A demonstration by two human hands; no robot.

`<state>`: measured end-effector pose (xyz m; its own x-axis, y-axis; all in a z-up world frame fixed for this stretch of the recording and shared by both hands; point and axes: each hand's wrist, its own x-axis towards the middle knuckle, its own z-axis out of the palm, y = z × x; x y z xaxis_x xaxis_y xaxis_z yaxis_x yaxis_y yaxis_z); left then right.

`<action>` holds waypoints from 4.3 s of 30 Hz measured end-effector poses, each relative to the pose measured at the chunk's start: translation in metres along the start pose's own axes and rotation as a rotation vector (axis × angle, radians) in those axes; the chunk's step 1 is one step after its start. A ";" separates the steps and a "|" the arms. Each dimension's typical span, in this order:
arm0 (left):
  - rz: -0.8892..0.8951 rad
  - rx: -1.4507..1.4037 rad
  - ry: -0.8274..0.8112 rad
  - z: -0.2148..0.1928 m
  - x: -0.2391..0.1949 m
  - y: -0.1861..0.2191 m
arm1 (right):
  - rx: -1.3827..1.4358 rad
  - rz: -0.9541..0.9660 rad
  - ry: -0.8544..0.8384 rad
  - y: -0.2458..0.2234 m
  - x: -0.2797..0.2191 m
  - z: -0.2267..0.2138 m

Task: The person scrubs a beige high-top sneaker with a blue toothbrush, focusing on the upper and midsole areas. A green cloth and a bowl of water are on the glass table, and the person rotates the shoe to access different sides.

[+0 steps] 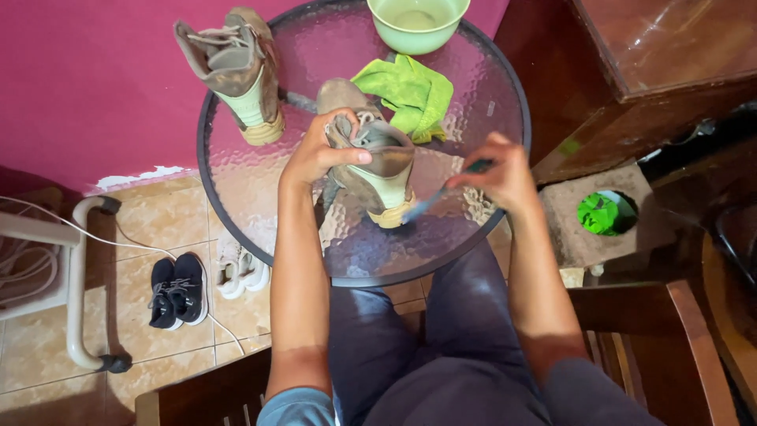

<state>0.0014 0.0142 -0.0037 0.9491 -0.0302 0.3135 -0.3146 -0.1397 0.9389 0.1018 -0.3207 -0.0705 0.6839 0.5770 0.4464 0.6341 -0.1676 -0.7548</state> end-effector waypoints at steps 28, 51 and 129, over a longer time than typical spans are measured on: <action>0.042 -0.009 0.067 0.017 -0.001 0.007 | -0.142 0.072 0.388 -0.079 -0.042 0.033; 0.074 -0.029 0.104 0.019 -0.002 0.010 | -0.121 -0.082 0.413 -0.051 -0.030 0.034; -0.108 0.269 0.347 0.049 -0.007 0.043 | -0.477 0.153 -0.483 -0.074 0.017 -0.050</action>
<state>-0.0182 -0.0406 0.0277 0.9006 0.3255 0.2879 -0.1553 -0.3776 0.9128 0.0846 -0.3388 0.0171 0.6116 0.7911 0.0044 0.7082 -0.5450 -0.4489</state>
